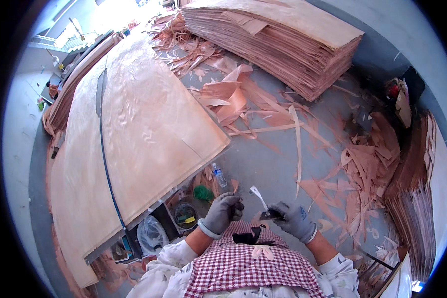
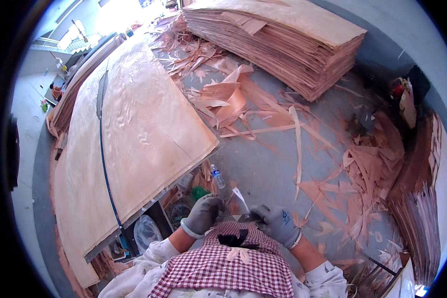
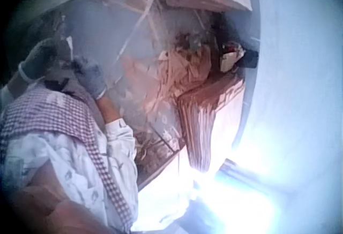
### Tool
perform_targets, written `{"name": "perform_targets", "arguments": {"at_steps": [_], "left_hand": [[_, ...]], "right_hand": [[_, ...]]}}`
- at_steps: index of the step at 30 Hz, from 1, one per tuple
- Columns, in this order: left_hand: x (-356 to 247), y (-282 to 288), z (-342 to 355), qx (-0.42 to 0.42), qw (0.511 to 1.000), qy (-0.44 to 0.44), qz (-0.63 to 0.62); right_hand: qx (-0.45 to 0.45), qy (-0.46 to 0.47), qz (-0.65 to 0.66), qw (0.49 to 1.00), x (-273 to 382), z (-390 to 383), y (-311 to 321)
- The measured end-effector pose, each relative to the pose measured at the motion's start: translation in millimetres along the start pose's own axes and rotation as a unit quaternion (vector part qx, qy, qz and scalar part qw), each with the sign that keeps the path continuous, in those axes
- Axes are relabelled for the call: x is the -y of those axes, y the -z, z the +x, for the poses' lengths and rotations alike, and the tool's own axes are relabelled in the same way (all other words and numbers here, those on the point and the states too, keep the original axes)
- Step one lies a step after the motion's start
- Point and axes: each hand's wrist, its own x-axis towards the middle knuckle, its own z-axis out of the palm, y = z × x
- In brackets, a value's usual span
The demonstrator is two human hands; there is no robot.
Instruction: The person trims a piece of wood veneer to fit a hole in a larger veneer sheet, applies tape to secure it, and then removes excess wood strips from the surrounding area.
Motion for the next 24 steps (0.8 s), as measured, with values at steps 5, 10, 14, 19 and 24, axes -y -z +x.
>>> {"name": "perform_targets", "arguments": {"at_steps": [5, 10, 14, 19, 24], "left_hand": [[-35, -34, 49, 0.065, 0.993, 0.054, -0.083], [-77, -51, 122, 0.03, 0.999, -0.019, -0.02], [-117, -70, 178, -0.029, 0.992, -0.063, 0.102], [-166, -95, 231, -0.08, 0.964, -0.118, 0.226], [-215, -106, 290, -0.17, 0.756, -0.339, 0.534]], "right_hand": [[0.015, -0.011, -0.009, 1.0, -47, 46, 26], [0.005, 0.04, -0.075, 0.996, -92, 111, 55], [0.007, 0.083, -0.172, 0.982, -134, 160, 83], [-0.001, 0.123, -0.268, 0.956, -190, 212, 111], [0.013, 0.079, -0.122, 0.989, -261, 248, 121]]}}
